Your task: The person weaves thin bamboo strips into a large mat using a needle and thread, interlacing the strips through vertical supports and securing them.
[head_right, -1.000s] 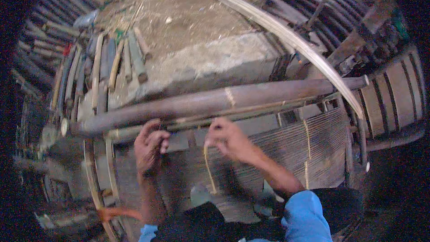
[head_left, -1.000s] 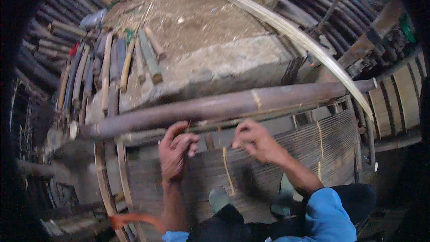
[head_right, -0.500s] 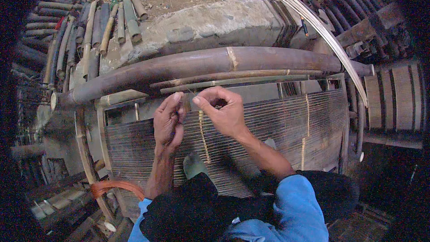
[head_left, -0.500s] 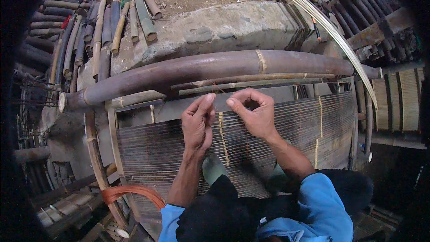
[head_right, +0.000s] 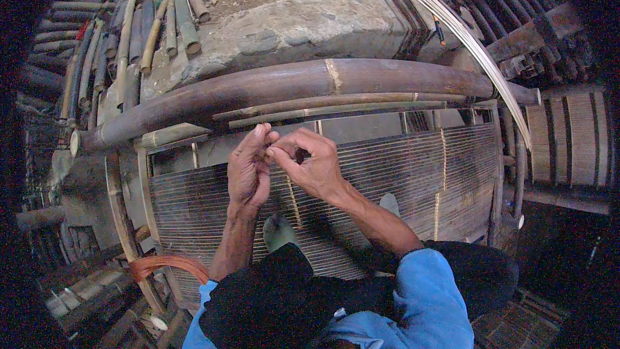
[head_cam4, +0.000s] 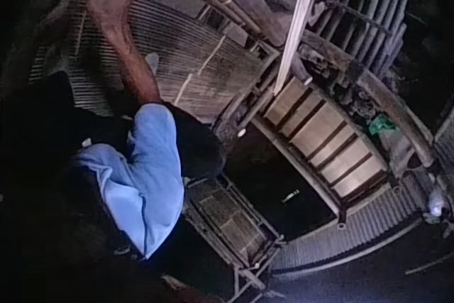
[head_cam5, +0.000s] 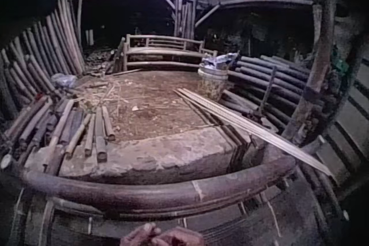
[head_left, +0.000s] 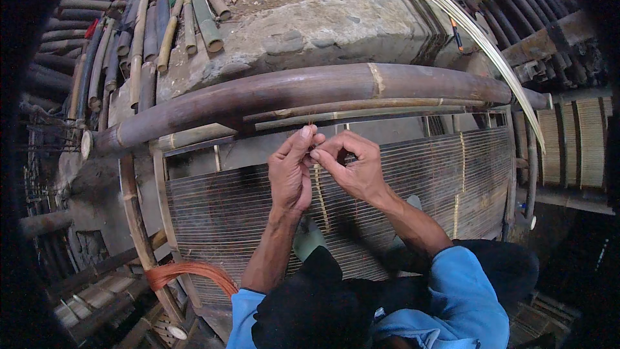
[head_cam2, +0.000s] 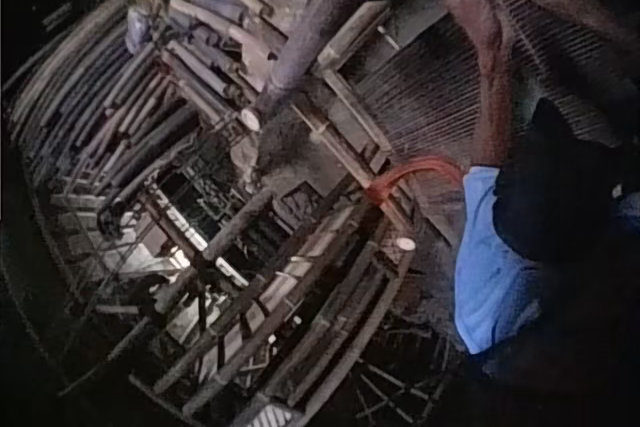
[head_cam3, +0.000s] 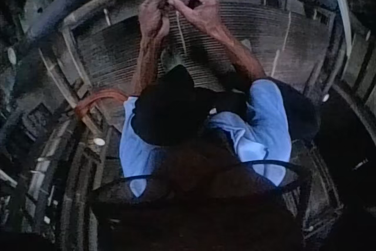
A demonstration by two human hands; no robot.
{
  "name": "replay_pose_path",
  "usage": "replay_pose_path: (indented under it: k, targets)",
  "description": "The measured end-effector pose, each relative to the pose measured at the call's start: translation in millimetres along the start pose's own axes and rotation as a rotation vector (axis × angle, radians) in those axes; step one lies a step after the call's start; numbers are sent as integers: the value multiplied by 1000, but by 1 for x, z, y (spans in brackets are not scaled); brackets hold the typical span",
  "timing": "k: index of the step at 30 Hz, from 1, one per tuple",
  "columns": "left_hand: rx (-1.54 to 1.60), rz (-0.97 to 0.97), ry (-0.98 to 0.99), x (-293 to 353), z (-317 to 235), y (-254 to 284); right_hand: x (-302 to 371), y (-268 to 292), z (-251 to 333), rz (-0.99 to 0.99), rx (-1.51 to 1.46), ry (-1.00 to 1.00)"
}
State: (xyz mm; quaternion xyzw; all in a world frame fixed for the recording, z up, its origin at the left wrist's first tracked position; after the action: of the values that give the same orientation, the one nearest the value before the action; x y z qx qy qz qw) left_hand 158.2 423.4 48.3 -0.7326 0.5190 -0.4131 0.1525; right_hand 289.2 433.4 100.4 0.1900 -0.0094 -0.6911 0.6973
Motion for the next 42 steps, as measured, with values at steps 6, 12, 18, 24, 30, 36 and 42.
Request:
replay_pose_path:
  k: [6,12,18,24,30,36,42]
  targets:
    - [17,17,18,0,3,1,-1,0,-1,-15,6,1]
    - [-80,-4,25,-4,-1,8,-9,7,-2,-24,-63,-8]
    - [-234,-26,48,19,-17,38,-6,-22,-28,81,-253,-277]
    - [-389,-67,139,68,-11,118,-10,-82,-72,264,147,-82]
    - [-379,-218,244,111,17,181,11,-225,-78,511,186,312]
    - [-286,-290,155,122,23,203,44,-335,-95,678,249,472]
    - [-255,-414,126,116,8,220,52,-376,-122,623,323,641]
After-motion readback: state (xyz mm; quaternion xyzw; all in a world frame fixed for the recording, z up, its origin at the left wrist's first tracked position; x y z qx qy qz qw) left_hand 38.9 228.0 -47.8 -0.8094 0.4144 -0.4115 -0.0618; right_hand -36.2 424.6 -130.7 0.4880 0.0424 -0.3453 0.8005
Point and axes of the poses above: each hand's wrist, its own x-axis away from the middle knuckle, its own y-axis out of the back of the hand, z = x × y, the point moved 7 cm from there along -x, towards the middle knuckle, and after that the axes turned 6 degrees about -z, right-handed, at the moved point
